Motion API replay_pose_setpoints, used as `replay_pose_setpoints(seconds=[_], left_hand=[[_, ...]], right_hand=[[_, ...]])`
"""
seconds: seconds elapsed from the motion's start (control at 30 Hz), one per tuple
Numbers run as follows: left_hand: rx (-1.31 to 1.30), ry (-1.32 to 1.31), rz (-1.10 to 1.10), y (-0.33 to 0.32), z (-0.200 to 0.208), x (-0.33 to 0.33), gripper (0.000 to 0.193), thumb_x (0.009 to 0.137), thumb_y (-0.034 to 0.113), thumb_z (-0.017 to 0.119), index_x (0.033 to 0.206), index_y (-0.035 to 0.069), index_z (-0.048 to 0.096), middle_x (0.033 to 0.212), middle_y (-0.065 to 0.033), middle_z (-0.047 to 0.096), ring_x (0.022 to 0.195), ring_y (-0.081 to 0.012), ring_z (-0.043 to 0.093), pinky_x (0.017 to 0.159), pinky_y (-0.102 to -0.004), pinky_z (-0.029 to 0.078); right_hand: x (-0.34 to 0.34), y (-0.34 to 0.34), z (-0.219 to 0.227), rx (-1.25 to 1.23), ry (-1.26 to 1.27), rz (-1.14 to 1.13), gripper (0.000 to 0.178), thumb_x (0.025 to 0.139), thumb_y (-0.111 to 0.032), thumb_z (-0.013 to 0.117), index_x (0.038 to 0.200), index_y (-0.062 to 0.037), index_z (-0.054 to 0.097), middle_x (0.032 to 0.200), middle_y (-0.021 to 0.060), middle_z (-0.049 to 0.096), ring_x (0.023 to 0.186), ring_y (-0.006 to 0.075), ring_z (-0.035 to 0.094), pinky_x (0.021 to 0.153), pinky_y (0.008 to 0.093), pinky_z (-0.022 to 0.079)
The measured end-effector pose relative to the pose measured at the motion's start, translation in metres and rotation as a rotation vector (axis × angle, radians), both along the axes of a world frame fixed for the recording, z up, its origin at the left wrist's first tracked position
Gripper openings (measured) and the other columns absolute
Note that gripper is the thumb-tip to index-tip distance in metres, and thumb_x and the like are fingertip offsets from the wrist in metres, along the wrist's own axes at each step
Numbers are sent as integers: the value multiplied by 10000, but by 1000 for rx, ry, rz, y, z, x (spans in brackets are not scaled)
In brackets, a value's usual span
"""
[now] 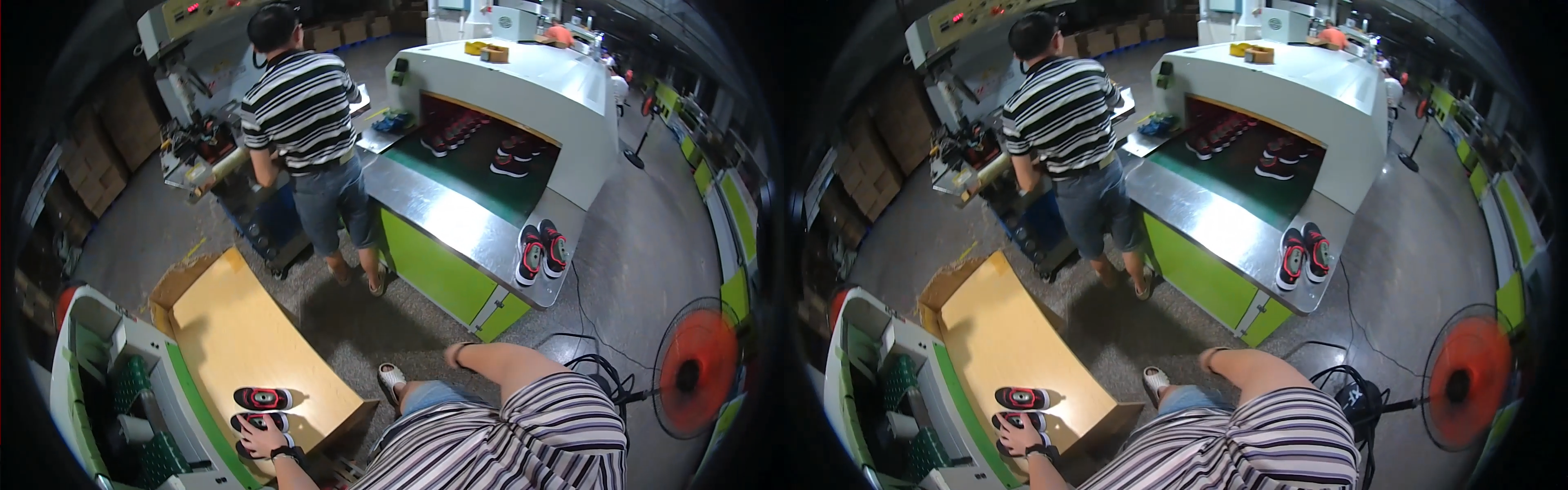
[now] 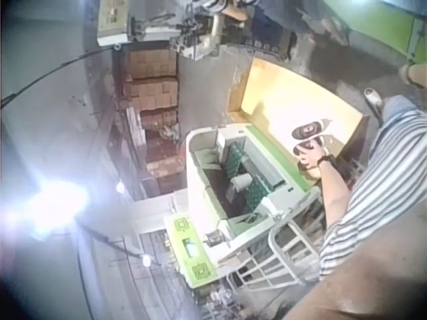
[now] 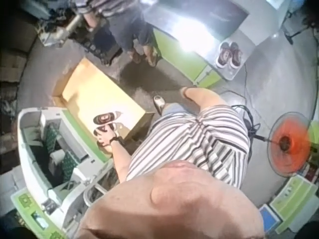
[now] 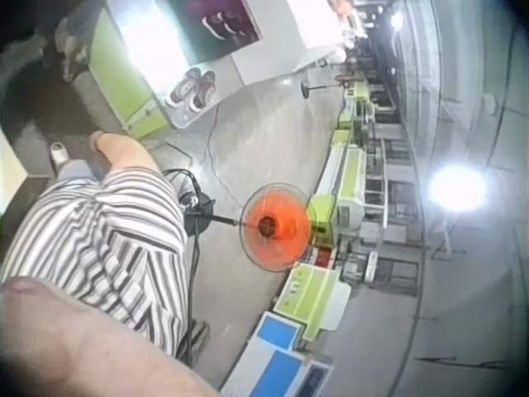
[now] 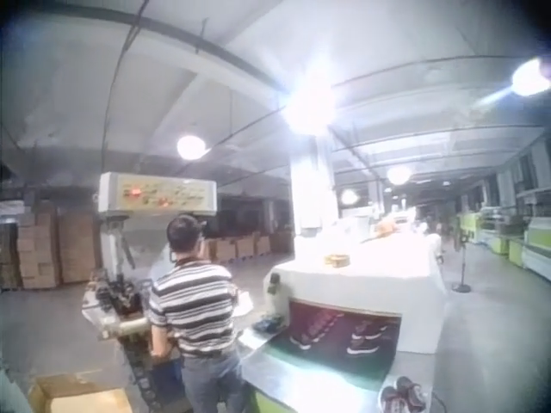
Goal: Operating an industrial machine to heat or set shoe components and organizing them on a table.
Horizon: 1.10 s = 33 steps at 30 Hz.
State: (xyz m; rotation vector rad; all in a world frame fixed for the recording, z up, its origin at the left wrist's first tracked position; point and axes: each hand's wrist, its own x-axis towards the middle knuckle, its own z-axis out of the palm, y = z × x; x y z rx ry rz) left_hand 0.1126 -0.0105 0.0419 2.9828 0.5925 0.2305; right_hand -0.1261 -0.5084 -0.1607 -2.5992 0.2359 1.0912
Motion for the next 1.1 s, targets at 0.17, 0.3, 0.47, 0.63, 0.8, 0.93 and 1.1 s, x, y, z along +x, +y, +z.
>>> replay_pose_setpoints(seconds=[0.17, 0.3, 0.47, 0.63, 0.8, 0.93, 1.1], left_hand=[[80, -128, 25, 12, -20, -6, 732, 836, 588, 605, 1465, 265, 416, 1362, -33, 541, 1286, -279, 448, 1017, -528, 355], [98, -99, 53, 9, -15, -11, 798, 842, 682, 550, 1497, 262, 372, 1450, -23, 478, 1334, -290, 408, 1046, -541, 327], [108, 22, 96, 10, -16, -10, 882, 825, 782, 472, 1539, 303, 274, 1537, -22, 380, 1392, -345, 328, 1067, -641, 272], [21, 80, 28, 14, -16, -8, 909, 824, 744, 529, 1555, 309, 209, 1520, -55, 397, 1384, -365, 321, 1045, -638, 320], [11, 78, 16, 20, -18, -8, 919, 819, 720, 564, 1556, 311, 198, 1485, -69, 435, 1383, -368, 323, 1037, -643, 330], [-3, 66, 21, 23, -22, -7, 917, 817, 719, 565, 1553, 315, 198, 1461, -86, 454, 1379, -371, 326, 1028, -653, 334], [7, 56, 27, 25, -26, -7, 913, 816, 727, 557, 1551, 313, 208, 1434, -93, 471, 1370, -367, 332, 1024, -666, 322]], right_hand=[[-133, -16, 7, -224, 96, -487, 373, 788, -315, 636, 1060, -85, 745, 1139, 150, 703, 1021, 357, 674, 868, 476, 539], [-172, 9, 1, -67, 154, -426, 426, 834, -367, 582, 1069, -39, 720, 1129, 210, 680, 1055, 363, 648, 909, 454, 502], [-119, 23, 43, 71, 17, -376, 395, 841, -383, 613, 1055, -69, 722, 1069, 189, 699, 1048, 337, 649, 906, 446, 498], [-79, 13, 63, 143, -267, -732, 400, 843, -372, 646, 1133, -99, 685, 1120, 147, 696, 1082, 321, 640, 921, 438, 497], [-80, 17, 60, 115, -153, -584, 415, 832, -378, 658, 1143, -104, 683, 1137, 139, 692, 1085, 321, 638, 924, 433, 495], [-99, 10, 48, 86, -42, -467, 387, 808, -375, 666, 1087, -110, 712, 1076, 145, 709, 1046, 328, 653, 905, 434, 501], [-107, -3, 40, 21, -35, -499, 387, 810, -361, 628, 1090, -111, 718, 1062, 147, 713, 1032, 334, 657, 902, 445, 501]])
